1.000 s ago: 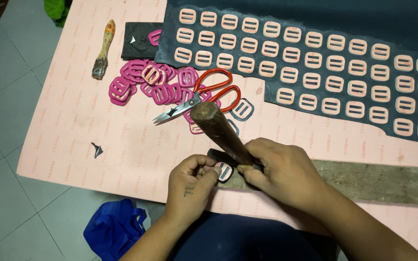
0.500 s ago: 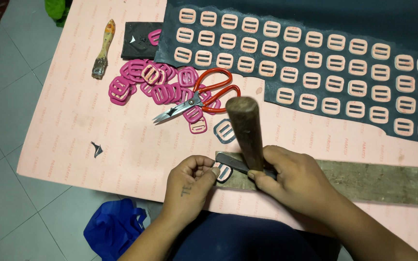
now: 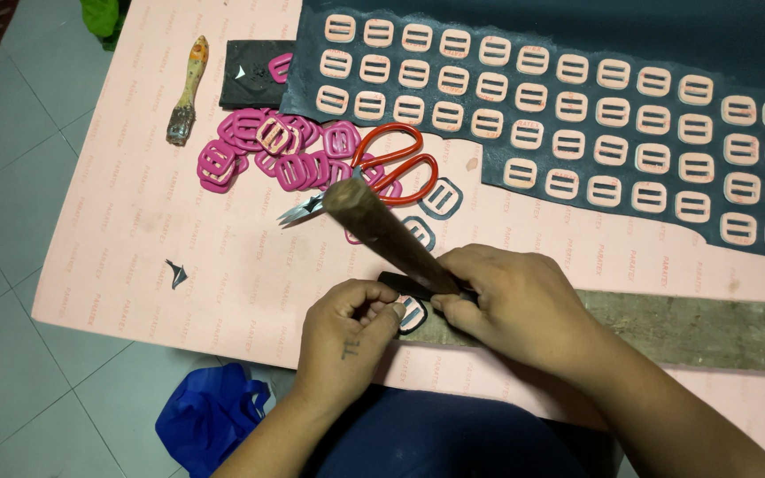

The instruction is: The person cuts ladder-lock buckle shapes out of a dark rubber sheet using red-handled scissors, working one buckle at a time and setting finished cutouts aside. They then hold each cut buckle on a wooden block and trim its edges with a small blade, using a wooden mallet and hammer to press and tap the blade through the material.

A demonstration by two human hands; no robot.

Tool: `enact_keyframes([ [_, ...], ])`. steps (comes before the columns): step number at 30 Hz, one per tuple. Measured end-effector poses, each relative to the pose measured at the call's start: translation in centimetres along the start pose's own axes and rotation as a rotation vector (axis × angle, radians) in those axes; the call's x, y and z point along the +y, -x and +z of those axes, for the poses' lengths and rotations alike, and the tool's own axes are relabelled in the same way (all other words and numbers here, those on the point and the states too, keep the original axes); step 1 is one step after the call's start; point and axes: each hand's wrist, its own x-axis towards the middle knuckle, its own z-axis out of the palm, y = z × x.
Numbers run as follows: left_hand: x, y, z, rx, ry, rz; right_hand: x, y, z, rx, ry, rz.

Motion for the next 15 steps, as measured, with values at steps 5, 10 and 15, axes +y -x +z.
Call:
enact_keyframes([
  [5,0.1,0.0,0.2,0.051,0.026,0.005,-0.2,-0.6,-1.1,-0.044,0.03,-0.065],
  [10,0.0,-0.4,0.0,0.034,0.061,-0.037,0.4,-0.8,-1.3,-0.065,0.013,-0.062],
  [15,-0.2,-0.3,-0.3,0.017,0.044,-0.024,0.7,-0.3,-1.0,-0.068,0.003,-0.058],
])
